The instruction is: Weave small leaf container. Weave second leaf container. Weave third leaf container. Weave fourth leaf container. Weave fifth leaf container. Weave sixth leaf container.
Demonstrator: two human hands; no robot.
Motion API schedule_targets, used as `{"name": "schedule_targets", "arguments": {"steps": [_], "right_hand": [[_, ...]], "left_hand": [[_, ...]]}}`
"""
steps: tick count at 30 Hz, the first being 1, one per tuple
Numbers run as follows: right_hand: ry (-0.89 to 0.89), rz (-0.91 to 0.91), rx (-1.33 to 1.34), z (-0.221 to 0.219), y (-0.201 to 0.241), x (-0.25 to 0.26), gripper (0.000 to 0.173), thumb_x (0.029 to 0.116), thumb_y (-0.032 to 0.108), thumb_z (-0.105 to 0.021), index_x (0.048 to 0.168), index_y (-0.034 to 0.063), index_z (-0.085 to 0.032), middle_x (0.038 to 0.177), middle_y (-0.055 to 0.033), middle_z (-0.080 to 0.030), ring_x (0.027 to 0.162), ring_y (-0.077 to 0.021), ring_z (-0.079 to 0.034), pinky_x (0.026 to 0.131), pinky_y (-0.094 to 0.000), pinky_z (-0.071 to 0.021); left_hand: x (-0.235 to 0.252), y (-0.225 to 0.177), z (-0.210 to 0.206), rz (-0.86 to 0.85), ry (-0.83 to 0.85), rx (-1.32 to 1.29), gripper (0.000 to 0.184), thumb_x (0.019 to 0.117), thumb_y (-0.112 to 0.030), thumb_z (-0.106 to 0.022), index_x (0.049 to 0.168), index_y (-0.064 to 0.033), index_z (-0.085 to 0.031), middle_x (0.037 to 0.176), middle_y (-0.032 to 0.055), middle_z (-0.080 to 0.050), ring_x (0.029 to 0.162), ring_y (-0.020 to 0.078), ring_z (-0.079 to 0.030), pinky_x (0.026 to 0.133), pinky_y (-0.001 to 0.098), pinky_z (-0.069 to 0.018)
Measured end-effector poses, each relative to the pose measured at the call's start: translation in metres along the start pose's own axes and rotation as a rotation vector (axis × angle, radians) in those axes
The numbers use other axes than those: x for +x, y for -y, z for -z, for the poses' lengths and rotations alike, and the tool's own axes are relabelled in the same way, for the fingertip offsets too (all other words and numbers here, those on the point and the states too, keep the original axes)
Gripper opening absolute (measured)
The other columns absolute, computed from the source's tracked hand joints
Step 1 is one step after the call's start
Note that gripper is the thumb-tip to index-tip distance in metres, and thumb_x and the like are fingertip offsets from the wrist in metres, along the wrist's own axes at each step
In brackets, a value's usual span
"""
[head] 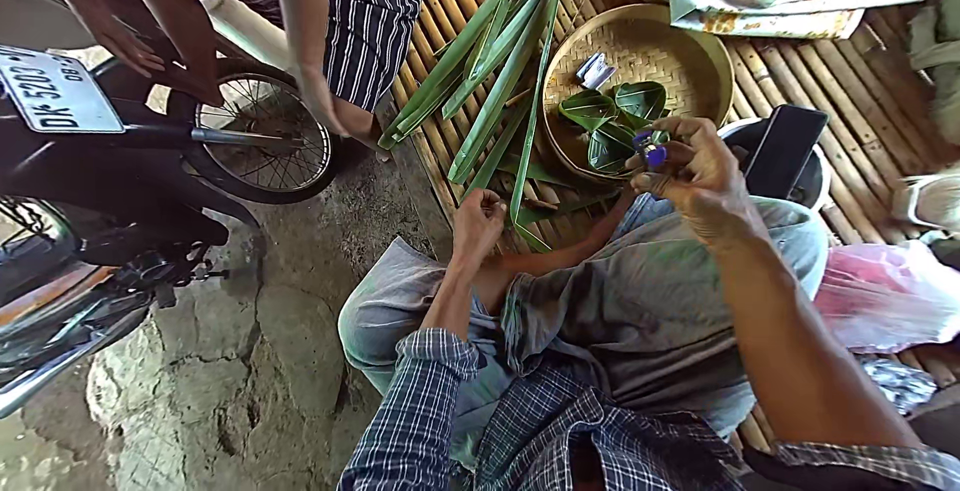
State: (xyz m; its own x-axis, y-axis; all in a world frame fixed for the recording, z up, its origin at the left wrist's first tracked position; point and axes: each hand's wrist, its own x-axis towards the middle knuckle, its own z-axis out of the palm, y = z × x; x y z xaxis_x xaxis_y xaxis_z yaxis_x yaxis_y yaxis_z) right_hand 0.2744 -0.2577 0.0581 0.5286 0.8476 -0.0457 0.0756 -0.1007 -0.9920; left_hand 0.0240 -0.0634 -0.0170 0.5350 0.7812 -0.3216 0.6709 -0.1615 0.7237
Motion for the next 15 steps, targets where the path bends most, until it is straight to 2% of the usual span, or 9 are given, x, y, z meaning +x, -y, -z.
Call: {"name": "schedule_targets", "arguments": {"steps": [2, 5, 6, 7, 8, 9, 10, 12, 15], "right_hand": [[-0.028, -0.080, 0.059, -0.007, -0.010, -0.004, 0.061, 0.0901, 0.001, -0.068, 0.146, 0.0129, -0.047, 0.106, -0.0088, -0.068, 0.087, -0.0193, -0.067, 0.076, -0.0363, -0.0597], [-0.017, -0.168, 0.044, -0.022, -0.016, -0.007, 0.038, 0.0920, 0.008, -0.070, 0.129, 0.0102, -0.062, 0.090, -0.0061, -0.064, 0.070, -0.0159, -0.060, 0.063, -0.0323, -0.0538], [0.006, -0.169, 0.038, -0.025, -0.017, -0.006, 0.032, 0.0928, 0.009, -0.070, 0.124, 0.0102, -0.064, 0.088, -0.0053, -0.063, 0.068, -0.0148, -0.059, 0.060, -0.0301, -0.0529], [0.023, -0.166, 0.044, -0.028, -0.019, -0.005, 0.028, 0.0926, 0.010, -0.070, 0.120, 0.0097, -0.065, 0.085, -0.0053, -0.062, 0.065, -0.0144, -0.057, 0.057, -0.0289, -0.0506], [0.035, -0.165, 0.038, -0.029, -0.021, -0.004, 0.026, 0.0927, 0.010, -0.071, 0.118, 0.0095, -0.065, 0.083, -0.0058, -0.062, 0.063, -0.0146, -0.056, 0.055, -0.0287, -0.0489], [0.036, -0.168, 0.026, -0.029, -0.023, -0.003, 0.024, 0.0927, 0.011, -0.072, 0.116, 0.0096, -0.066, 0.082, -0.0063, -0.063, 0.061, -0.0149, -0.055, 0.054, -0.0289, -0.0478], [0.032, -0.171, 0.020, -0.028, -0.024, -0.002, 0.023, 0.0931, 0.012, -0.072, 0.116, 0.0099, -0.067, 0.084, -0.0063, -0.063, 0.061, -0.0148, -0.055, 0.054, -0.0289, -0.0477], [0.015, -0.160, 0.064, -0.027, -0.023, -0.001, 0.022, 0.0952, 0.012, -0.069, 0.117, 0.0091, -0.066, 0.089, -0.0059, -0.065, 0.063, -0.0138, -0.057, 0.055, -0.0275, -0.0502], [-0.021, -0.144, 0.143, -0.024, -0.021, -0.001, 0.021, 0.0973, 0.014, -0.066, 0.117, 0.0100, -0.066, 0.090, -0.0044, -0.065, 0.063, -0.0123, -0.055, 0.056, -0.0259, -0.0495]], "left_hand": [[0.014, -0.001, -0.011, 0.055, 0.064, 0.101, 0.033, 0.0953, -0.028, -0.072, 0.119, -0.0061, -0.064, 0.103, 0.0122, -0.072, 0.092, 0.0269, -0.071, 0.084, 0.0518, -0.0580], [0.023, -0.008, -0.028, 0.144, 0.179, 0.260, 0.052, 0.0911, -0.040, -0.075, 0.127, -0.0057, -0.063, 0.108, 0.0201, -0.070, 0.100, 0.0395, -0.068, 0.086, 0.0633, -0.0541], [0.025, -0.011, -0.031, 0.156, 0.205, 0.282, 0.049, 0.0918, -0.039, -0.075, 0.124, -0.0043, -0.064, 0.107, 0.0228, -0.069, 0.101, 0.0424, -0.067, 0.085, 0.0652, -0.0528], [0.028, -0.012, -0.032, 0.144, 0.222, 0.296, 0.040, 0.0932, -0.035, -0.074, 0.116, -0.0023, -0.067, 0.103, 0.0248, -0.068, 0.098, 0.0442, -0.066, 0.082, 0.0666, -0.0522], [0.032, -0.009, -0.035, 0.125, 0.231, 0.311, 0.031, 0.0942, -0.032, -0.072, 0.104, -0.0024, -0.068, 0.095, 0.0234, -0.068, 0.092, 0.0426, -0.066, 0.078, 0.0651, -0.0525], [0.037, -0.005, -0.037, 0.118, 0.248, 0.307, 0.028, 0.0953, -0.031, -0.070, 0.100, -0.0039, -0.067, 0.092, 0.0207, -0.067, 0.089, 0.0397, -0.066, 0.077, 0.0630, -0.0528], [0.042, -0.005, -0.034, 0.123, 0.253, 0.245, 0.026, 0.0959, -0.029, -0.069, 0.100, -0.0030, -0.068, 0.092, 0.0201, -0.068, 0.089, 0.0385, -0.066, 0.079, 0.0626, -0.0525], [0.033, -0.007, -0.026, 0.066, 0.224, 0.007, 0.024, 0.0982, -0.027, -0.069, 0.107, -0.0046, -0.068, 0.093, 0.0139, -0.072, 0.084, 0.0289, -0.070, 0.077, 0.0525, -0.0574], [0.000, -0.022, -0.015, -0.128, 0.158, -0.380, 0.016, 0.0974, -0.021, -0.071, 0.108, -0.0093, -0.065, 0.091, 0.0071, -0.071, 0.077, 0.0184, -0.070, 0.068, 0.0374, -0.0613]]}}
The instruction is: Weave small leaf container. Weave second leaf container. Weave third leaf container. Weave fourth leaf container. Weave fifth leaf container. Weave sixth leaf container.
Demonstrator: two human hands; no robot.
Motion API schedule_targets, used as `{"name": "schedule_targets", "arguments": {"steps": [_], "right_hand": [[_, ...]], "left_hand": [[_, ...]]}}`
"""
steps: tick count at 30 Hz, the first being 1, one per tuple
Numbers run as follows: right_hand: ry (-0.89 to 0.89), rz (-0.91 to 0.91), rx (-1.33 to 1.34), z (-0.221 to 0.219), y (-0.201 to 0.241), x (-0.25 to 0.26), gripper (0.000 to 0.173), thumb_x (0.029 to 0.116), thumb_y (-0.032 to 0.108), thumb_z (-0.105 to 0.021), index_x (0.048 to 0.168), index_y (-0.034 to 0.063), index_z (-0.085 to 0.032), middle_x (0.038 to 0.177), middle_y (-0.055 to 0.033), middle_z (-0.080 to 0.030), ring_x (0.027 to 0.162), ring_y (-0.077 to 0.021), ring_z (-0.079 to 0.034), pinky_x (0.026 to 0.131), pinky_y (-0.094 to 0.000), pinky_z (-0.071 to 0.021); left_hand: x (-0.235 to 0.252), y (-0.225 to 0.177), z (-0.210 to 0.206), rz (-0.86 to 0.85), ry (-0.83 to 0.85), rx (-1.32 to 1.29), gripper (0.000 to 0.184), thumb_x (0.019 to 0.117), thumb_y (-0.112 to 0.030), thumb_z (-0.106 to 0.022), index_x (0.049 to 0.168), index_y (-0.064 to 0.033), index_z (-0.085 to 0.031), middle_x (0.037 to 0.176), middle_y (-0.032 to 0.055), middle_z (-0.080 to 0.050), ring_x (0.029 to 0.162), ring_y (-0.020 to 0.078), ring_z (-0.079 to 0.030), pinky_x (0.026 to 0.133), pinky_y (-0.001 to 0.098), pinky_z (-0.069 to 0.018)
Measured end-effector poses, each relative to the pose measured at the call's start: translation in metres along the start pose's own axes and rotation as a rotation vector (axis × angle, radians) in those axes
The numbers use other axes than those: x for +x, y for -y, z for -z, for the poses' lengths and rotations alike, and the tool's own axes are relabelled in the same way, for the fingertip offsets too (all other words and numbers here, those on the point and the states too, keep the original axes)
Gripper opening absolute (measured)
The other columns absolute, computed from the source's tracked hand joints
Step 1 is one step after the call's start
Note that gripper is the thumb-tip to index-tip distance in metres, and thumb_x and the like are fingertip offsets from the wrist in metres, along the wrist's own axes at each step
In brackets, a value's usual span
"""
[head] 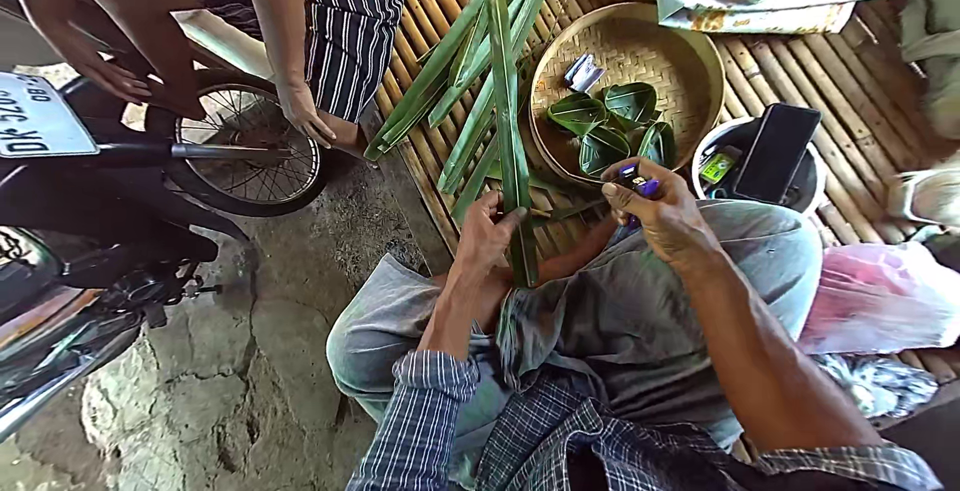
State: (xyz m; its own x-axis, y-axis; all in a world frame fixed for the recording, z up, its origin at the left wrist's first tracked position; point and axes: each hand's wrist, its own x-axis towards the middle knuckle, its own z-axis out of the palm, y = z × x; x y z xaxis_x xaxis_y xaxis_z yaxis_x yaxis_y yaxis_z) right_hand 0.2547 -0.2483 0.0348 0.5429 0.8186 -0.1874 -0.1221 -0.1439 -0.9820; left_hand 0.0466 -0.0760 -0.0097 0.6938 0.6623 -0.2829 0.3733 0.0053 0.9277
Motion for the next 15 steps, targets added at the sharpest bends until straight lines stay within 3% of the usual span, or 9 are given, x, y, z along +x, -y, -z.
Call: {"name": "schedule_targets", "arguments": {"steps": [2, 5, 10, 12, 15], "right_hand": [[-0.029, 0.015, 0.009, -0.002, 0.002, -0.001, 0.020, 0.0977, 0.014, -0.065, 0.118, 0.0102, -0.065, 0.088, -0.0044, -0.064, 0.062, -0.0117, -0.055, 0.055, -0.0250, -0.0489], [-0.045, 0.011, 0.035, -0.005, 0.003, -0.008, 0.020, 0.0998, 0.013, -0.064, 0.120, 0.0112, -0.064, 0.086, -0.0048, -0.061, 0.059, -0.0108, -0.052, 0.053, -0.0239, -0.0478], [-0.041, -0.030, 0.140, -0.022, -0.013, -0.030, 0.024, 0.0969, 0.016, -0.067, 0.120, 0.0094, -0.066, 0.094, -0.0074, -0.066, 0.067, -0.0144, -0.060, 0.059, -0.0312, -0.0553], [-0.031, -0.009, 0.239, -0.033, -0.022, -0.041, 0.027, 0.0914, 0.017, -0.072, 0.117, 0.0095, -0.067, 0.085, -0.0047, -0.065, 0.063, -0.0115, -0.058, 0.058, -0.0289, -0.0532], [-0.057, 0.052, 0.576, -0.059, -0.011, -0.058, 0.025, 0.0904, 0.012, -0.075, 0.111, 0.0009, -0.067, 0.066, -0.0018, -0.057, 0.051, -0.0077, -0.050, 0.053, -0.0253, -0.0485]], "left_hand": [[-0.022, -0.029, -0.004, -0.121, -0.022, -0.217, 0.016, 0.0949, -0.011, -0.072, 0.110, -0.0074, -0.067, 0.096, 0.0078, -0.071, 0.082, 0.0170, -0.069, 0.072, 0.0341, -0.0604], [-0.043, -0.068, -0.011, -0.269, -0.016, -0.378, 0.027, 0.0904, 0.000, -0.074, 0.117, -0.0020, -0.067, 0.105, 0.0127, -0.072, 0.091, 0.0222, -0.072, 0.083, 0.0391, -0.0629], [-0.057, -0.111, -0.021, -0.587, -0.091, -0.375, 0.037, 0.0832, 0.008, -0.078, 0.117, 0.0003, -0.066, 0.104, 0.0145, -0.073, 0.088, 0.0253, -0.074, 0.080, 0.0423, -0.0656], [-0.060, -0.123, -0.024, -0.656, -0.216, -0.446, 0.039, 0.0817, 0.008, -0.079, 0.116, -0.0025, -0.064, 0.103, 0.0141, -0.073, 0.087, 0.0251, -0.074, 0.079, 0.0426, -0.0653], [-0.063, -0.130, -0.029, -0.631, -0.389, -0.592, 0.035, 0.0820, 0.006, -0.078, 0.113, -0.0047, -0.065, 0.100, 0.0126, -0.073, 0.089, 0.0231, -0.073, 0.080, 0.0423, -0.0639]]}}
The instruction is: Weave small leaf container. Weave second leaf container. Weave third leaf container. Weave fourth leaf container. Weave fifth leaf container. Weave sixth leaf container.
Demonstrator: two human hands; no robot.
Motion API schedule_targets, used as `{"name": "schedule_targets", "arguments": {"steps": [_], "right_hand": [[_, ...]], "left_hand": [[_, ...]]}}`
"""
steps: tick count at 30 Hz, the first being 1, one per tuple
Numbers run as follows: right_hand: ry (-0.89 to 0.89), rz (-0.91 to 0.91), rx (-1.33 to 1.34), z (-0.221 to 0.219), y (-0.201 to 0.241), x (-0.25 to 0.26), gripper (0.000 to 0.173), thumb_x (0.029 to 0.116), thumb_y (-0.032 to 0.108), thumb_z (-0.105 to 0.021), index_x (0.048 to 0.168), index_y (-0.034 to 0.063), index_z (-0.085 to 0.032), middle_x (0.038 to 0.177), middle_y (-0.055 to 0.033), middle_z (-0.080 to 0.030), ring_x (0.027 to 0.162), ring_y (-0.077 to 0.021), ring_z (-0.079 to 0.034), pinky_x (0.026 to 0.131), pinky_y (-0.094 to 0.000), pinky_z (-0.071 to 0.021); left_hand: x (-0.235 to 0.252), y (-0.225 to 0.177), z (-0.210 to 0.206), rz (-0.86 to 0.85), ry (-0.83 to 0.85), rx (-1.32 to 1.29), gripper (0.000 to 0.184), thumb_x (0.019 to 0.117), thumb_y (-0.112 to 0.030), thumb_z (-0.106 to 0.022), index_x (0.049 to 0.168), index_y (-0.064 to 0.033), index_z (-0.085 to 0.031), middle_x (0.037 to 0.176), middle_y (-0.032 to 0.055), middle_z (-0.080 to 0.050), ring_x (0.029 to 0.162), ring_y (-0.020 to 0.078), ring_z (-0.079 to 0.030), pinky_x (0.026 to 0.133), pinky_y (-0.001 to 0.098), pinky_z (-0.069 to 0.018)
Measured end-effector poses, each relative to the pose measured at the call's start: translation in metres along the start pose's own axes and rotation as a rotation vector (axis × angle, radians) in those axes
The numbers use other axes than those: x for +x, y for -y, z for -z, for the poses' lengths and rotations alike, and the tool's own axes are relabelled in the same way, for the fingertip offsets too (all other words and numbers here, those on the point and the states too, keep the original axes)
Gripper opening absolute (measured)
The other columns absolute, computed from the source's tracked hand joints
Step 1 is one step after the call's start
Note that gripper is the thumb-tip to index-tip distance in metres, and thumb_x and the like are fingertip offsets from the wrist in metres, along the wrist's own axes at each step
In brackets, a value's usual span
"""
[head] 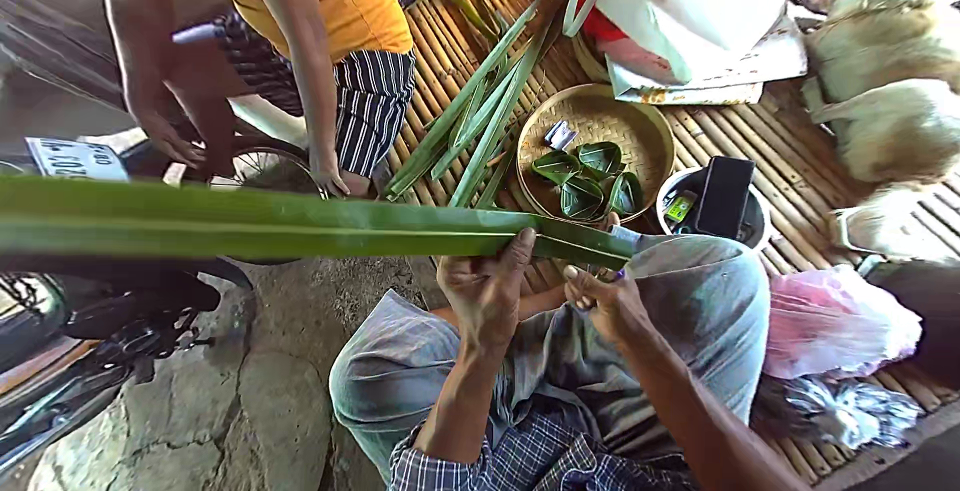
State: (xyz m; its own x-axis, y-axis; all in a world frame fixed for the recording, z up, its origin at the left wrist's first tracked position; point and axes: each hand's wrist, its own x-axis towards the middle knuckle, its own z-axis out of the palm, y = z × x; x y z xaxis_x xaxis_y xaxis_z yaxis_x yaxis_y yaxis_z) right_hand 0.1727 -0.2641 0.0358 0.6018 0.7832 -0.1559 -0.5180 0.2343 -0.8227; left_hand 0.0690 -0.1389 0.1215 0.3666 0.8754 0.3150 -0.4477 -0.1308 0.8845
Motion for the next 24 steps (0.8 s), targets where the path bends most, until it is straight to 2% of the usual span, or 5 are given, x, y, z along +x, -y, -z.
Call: {"name": "schedule_targets", "arguments": {"steps": [4, 7, 12, 18, 24], "right_hand": [[-0.034, 0.140, 0.239, -0.040, 0.010, -0.013, 0.031, 0.0879, 0.016, -0.081, 0.110, 0.0045, -0.063, 0.070, -0.0045, -0.060, 0.056, -0.0102, -0.055, 0.056, -0.0270, -0.0523], [-0.110, 0.237, 0.130, -0.058, 0.011, -0.011, 0.028, 0.0918, 0.014, -0.078, 0.113, 0.0032, -0.063, 0.076, -0.0086, -0.064, 0.058, -0.0132, -0.060, 0.058, -0.0290, -0.0556], [-0.183, 0.331, -0.041, -0.067, 0.002, -0.004, 0.014, 0.0922, 0.007, -0.075, 0.102, 0.0005, -0.069, 0.073, -0.0106, -0.064, 0.056, -0.0158, -0.059, 0.053, -0.0319, -0.0539], [-0.116, 0.483, -0.289, -0.069, -0.001, -0.007, 0.022, 0.0885, 0.004, -0.078, 0.109, 0.0023, -0.072, 0.093, -0.0102, -0.073, 0.070, -0.0173, -0.068, 0.062, -0.0326, -0.0605], [0.131, 0.554, -0.375, -0.063, 0.004, -0.003, 0.015, 0.0947, -0.001, -0.067, 0.109, 0.0029, -0.065, 0.107, -0.0144, -0.074, 0.089, -0.0224, -0.074, 0.072, -0.0338, -0.0630]], "left_hand": [[-0.015, 0.005, -0.002, 0.066, -0.178, 0.031, 0.029, 0.0839, 0.007, -0.075, 0.110, -0.0008, -0.065, 0.094, 0.0135, -0.074, 0.085, 0.0236, -0.073, 0.079, 0.0444, -0.0638], [-0.027, 0.009, -0.002, 0.120, -0.258, 0.072, 0.025, 0.0840, 0.008, -0.074, 0.107, 0.0016, -0.066, 0.090, 0.0142, -0.073, 0.080, 0.0226, -0.073, 0.076, 0.0421, -0.0637], [-0.037, 0.011, 0.004, 0.159, -0.299, 0.104, 0.028, 0.0830, 0.010, -0.074, 0.109, 0.0049, -0.063, 0.090, 0.0165, -0.073, 0.081, 0.0248, -0.074, 0.079, 0.0434, -0.0641], [-0.039, 0.005, 0.010, 0.154, -0.290, 0.195, 0.035, 0.0803, 0.013, -0.076, 0.110, 0.0047, -0.061, 0.089, 0.0166, -0.073, 0.078, 0.0256, -0.073, 0.074, 0.0417, -0.0649], [-0.035, -0.004, 0.026, 0.202, -0.111, 0.317, 0.025, 0.0906, 0.004, -0.071, 0.114, 0.0024, -0.062, 0.095, 0.0145, -0.074, 0.082, 0.0259, -0.075, 0.077, 0.0431, -0.0657]]}}
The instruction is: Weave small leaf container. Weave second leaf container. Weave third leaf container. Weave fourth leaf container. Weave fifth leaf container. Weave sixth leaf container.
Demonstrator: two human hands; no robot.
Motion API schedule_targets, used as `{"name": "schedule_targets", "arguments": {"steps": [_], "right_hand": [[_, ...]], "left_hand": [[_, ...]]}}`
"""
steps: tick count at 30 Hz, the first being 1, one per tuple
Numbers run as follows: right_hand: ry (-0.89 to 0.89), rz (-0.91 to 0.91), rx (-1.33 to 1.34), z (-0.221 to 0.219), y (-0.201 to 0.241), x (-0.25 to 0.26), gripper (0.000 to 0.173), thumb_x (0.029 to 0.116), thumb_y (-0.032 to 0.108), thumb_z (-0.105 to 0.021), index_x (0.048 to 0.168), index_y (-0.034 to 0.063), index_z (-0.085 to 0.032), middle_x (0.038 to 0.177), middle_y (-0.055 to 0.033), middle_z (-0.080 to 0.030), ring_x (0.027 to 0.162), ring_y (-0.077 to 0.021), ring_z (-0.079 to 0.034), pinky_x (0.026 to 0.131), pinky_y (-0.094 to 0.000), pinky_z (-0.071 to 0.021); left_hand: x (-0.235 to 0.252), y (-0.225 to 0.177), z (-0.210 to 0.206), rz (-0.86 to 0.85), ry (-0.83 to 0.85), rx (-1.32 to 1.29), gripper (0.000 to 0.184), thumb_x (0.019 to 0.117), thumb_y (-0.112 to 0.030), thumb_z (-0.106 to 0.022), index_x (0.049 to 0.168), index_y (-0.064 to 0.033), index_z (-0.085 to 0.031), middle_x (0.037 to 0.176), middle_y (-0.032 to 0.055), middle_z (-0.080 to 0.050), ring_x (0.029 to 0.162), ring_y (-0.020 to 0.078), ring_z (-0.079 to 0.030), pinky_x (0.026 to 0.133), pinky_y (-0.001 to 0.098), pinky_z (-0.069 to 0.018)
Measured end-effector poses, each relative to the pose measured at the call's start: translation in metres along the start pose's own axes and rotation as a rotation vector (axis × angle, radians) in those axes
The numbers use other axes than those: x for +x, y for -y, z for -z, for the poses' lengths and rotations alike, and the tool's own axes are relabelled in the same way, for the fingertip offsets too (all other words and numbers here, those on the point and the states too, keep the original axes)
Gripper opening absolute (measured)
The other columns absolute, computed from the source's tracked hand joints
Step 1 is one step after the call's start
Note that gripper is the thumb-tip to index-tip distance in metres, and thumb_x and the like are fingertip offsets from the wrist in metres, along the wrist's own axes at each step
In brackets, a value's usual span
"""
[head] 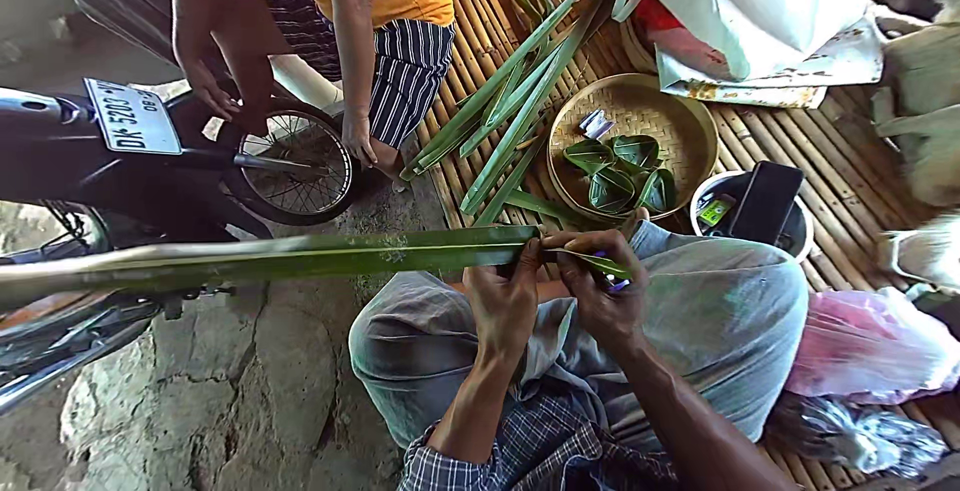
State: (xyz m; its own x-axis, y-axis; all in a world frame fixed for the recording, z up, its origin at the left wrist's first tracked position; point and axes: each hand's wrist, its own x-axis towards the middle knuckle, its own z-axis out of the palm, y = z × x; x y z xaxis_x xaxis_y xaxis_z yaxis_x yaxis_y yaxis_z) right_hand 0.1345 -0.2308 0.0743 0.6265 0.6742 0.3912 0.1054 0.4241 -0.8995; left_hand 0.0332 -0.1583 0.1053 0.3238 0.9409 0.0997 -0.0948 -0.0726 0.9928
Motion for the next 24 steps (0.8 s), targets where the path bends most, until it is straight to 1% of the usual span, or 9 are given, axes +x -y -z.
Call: {"name": "schedule_targets", "arguments": {"steps": [2, 4, 6, 10, 12, 15, 18, 20, 24], "right_hand": [[0.068, -0.055, 0.002, 0.005, 0.001, 0.002, 0.015, 0.0953, -0.001, -0.065, 0.110, 0.0037, -0.064, 0.107, -0.0144, -0.074, 0.087, -0.0221, -0.073, 0.070, -0.0333, -0.0621], [0.110, -0.117, -0.035, 0.010, 0.004, 0.006, 0.017, 0.0951, 0.000, -0.065, 0.111, 0.0044, -0.065, 0.105, -0.0111, -0.074, 0.079, -0.0168, -0.070, 0.065, -0.0290, -0.0593], [0.127, -0.159, -0.102, 0.013, 0.005, 0.009, 0.018, 0.0947, 0.002, -0.067, 0.112, 0.0054, -0.069, 0.103, -0.0067, -0.074, 0.074, -0.0132, -0.067, 0.063, -0.0274, -0.0582], [0.141, -0.233, -0.260, 0.015, 0.009, 0.012, 0.015, 0.0936, 0.011, -0.071, 0.108, 0.0100, -0.073, 0.104, -0.0007, -0.070, 0.087, -0.0109, -0.068, 0.074, -0.0286, -0.0604], [0.166, -0.298, -0.287, 0.017, 0.010, 0.013, 0.014, 0.0930, 0.013, -0.073, 0.107, 0.0116, -0.073, 0.100, 0.0000, -0.070, 0.085, -0.0105, -0.068, 0.073, -0.0292, -0.0605], [0.198, -0.434, -0.250, 0.019, 0.013, 0.015, 0.020, 0.0905, 0.012, -0.077, 0.110, 0.0130, -0.073, 0.095, -0.0012, -0.073, 0.078, -0.0122, -0.070, 0.068, -0.0302, -0.0613], [0.171, -0.528, -0.175, 0.020, 0.012, 0.014, 0.027, 0.0871, 0.010, -0.080, 0.113, 0.0130, -0.072, 0.093, -0.0052, -0.073, 0.073, -0.0169, -0.068, 0.063, -0.0326, -0.0600], [0.160, -0.549, -0.135, 0.020, 0.011, 0.013, 0.029, 0.0857, 0.007, -0.081, 0.112, 0.0122, -0.071, 0.091, -0.0070, -0.071, 0.070, -0.0177, -0.066, 0.060, -0.0319, -0.0578], [0.135, -0.633, -0.133, 0.020, 0.008, 0.012, 0.032, 0.0818, 0.005, -0.084, 0.111, 0.0099, -0.070, 0.091, -0.0092, -0.072, 0.068, -0.0186, -0.066, 0.059, -0.0316, -0.0578]], "left_hand": [[0.003, -0.001, 0.007, 0.016, 0.055, 0.024, 0.022, 0.0919, 0.004, -0.070, 0.113, 0.0029, -0.063, 0.098, 0.0151, -0.075, 0.086, 0.0270, -0.075, 0.079, 0.0442, -0.0659], [0.007, -0.003, 0.016, 0.033, 0.125, 0.104, 0.018, 0.0951, -0.001, -0.068, 0.113, 0.0002, -0.065, 0.100, 0.0124, -0.076, 0.089, 0.0242, -0.075, 0.082, 0.0421, -0.0653], [0.010, -0.004, 0.022, 0.035, 0.201, 0.190, 0.014, 0.0977, -0.006, -0.067, 0.112, -0.0037, -0.069, 0.099, 0.0082, -0.075, 0.088, 0.0197, -0.074, 0.081, 0.0390, -0.0644], [0.015, -0.003, 0.032, 0.049, 0.364, 0.321, 0.013, 0.0981, -0.011, -0.068, 0.110, -0.0086, -0.070, 0.099, 0.0022, -0.075, 0.090, 0.0128, -0.073, 0.082, 0.0340, -0.0637], [0.017, -0.003, 0.037, 0.073, 0.441, 0.346, 0.013, 0.0977, -0.011, -0.069, 0.111, -0.0084, -0.070, 0.100, 0.0021, -0.074, 0.092, 0.0123, -0.073, 0.084, 0.0337, -0.0640], [0.018, -0.002, 0.041, 0.119, 0.528, 0.385, 0.013, 0.0952, -0.011, -0.072, 0.109, -0.0101, -0.071, 0.098, 0.0006, -0.075, 0.090, 0.0110, -0.072, 0.083, 0.0333, -0.0630], [0.017, 0.002, 0.040, 0.176, 0.553, 0.312, 0.016, 0.0923, -0.006, -0.074, 0.108, -0.0074, -0.071, 0.097, 0.0037, -0.076, 0.088, 0.0152, -0.074, 0.083, 0.0361, -0.0646], [0.014, 0.005, 0.038, 0.228, 0.531, 0.241, 0.017, 0.0925, -0.003, -0.072, 0.109, -0.0044, -0.070, 0.098, 0.0071, -0.076, 0.089, 0.0194, -0.075, 0.085, 0.0390, -0.0651], [0.008, 0.007, 0.034, 0.335, 0.509, 0.213, 0.016, 0.0976, -0.003, -0.063, 0.113, -0.0040, -0.068, 0.103, 0.0081, -0.075, 0.092, 0.0207, -0.075, 0.086, 0.0398, -0.0651]]}}
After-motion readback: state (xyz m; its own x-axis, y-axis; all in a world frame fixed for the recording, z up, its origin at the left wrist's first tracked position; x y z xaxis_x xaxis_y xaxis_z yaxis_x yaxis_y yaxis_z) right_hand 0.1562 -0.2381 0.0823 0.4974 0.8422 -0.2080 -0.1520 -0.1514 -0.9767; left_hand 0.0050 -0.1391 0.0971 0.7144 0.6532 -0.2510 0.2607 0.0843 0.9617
